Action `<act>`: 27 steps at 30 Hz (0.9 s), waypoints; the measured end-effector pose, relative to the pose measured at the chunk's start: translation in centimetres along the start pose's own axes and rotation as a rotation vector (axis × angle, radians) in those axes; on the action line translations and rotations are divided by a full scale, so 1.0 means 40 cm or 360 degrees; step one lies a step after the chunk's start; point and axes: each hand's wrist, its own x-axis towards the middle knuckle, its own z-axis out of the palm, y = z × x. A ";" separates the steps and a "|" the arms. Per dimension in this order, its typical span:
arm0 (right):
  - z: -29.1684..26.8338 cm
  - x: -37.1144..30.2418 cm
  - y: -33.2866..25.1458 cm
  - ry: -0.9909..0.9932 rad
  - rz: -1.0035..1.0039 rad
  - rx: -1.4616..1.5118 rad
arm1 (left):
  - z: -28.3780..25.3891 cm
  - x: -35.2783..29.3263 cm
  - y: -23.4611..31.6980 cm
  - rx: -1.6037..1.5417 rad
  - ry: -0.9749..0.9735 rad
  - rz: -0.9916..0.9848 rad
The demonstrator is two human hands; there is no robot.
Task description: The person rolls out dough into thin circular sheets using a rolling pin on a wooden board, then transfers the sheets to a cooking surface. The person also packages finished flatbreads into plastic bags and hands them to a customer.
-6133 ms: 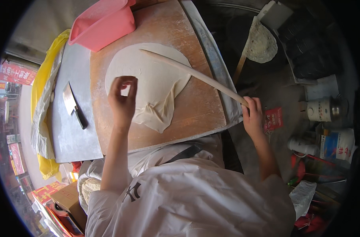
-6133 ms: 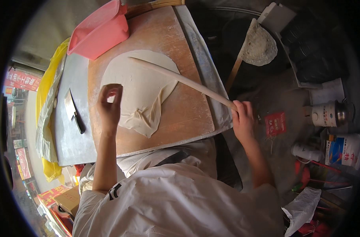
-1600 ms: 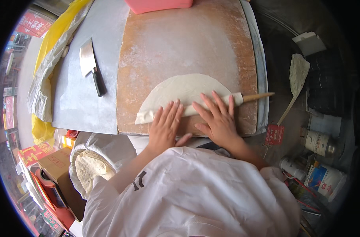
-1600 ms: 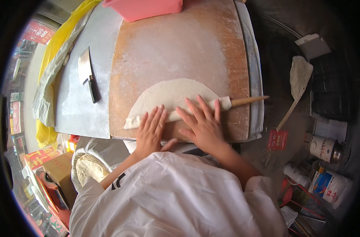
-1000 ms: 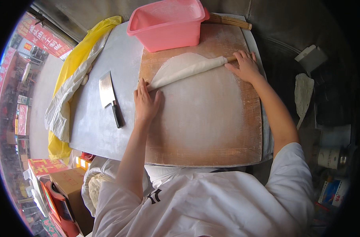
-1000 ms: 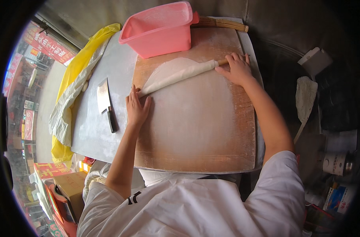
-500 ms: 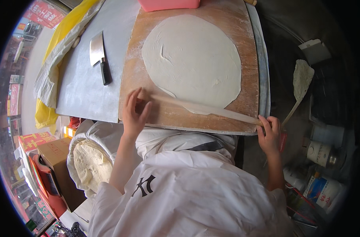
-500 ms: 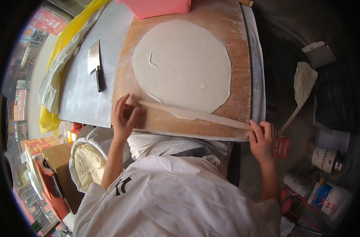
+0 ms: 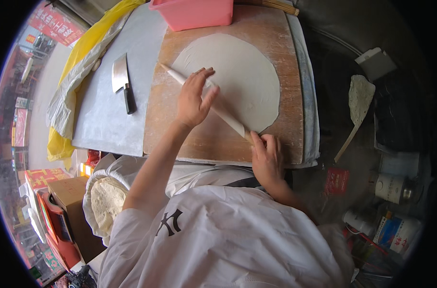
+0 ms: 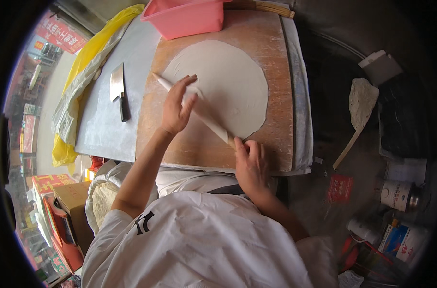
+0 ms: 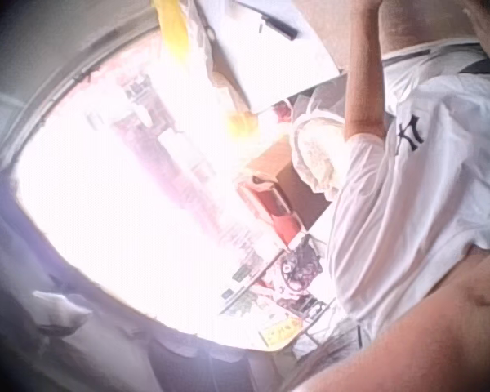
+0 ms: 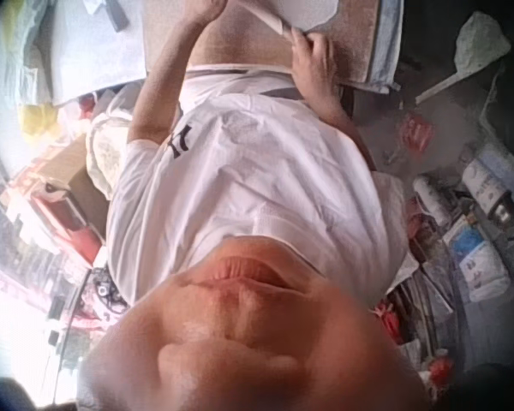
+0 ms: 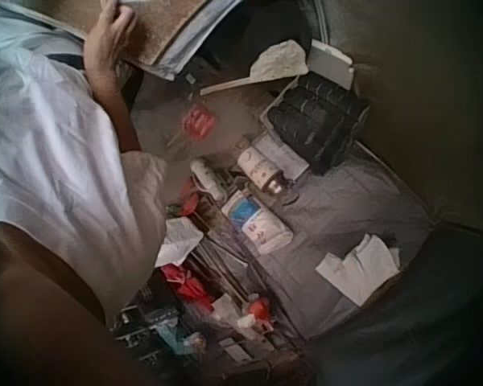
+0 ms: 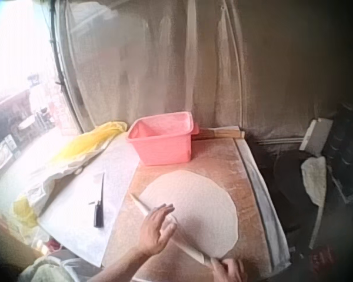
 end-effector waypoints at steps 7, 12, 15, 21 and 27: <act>-0.219 0.003 0.486 0.0861 0.0550 -0.0499 | -0.117 -0.213 -0.074 0.0681 -0.0630 0.0461; -0.184 -0.194 1.069 0.0825 0.2136 0.0902 | 0.015 -0.035 -0.027 0.0505 -0.0602 0.0490; -0.184 -0.051 1.018 0.0909 0.1740 0.1411 | 0.020 0.003 -0.002 0.0344 -0.0193 0.0311; -0.222 0.210 0.630 0.0606 0.0502 0.0441 | -0.144 -0.049 -0.014 -0.0127 0.0463 -0.0148; -0.123 0.266 -0.004 -0.0283 -0.0902 0.1016 | -0.463 -0.397 -0.047 -0.0518 0.1557 -0.0826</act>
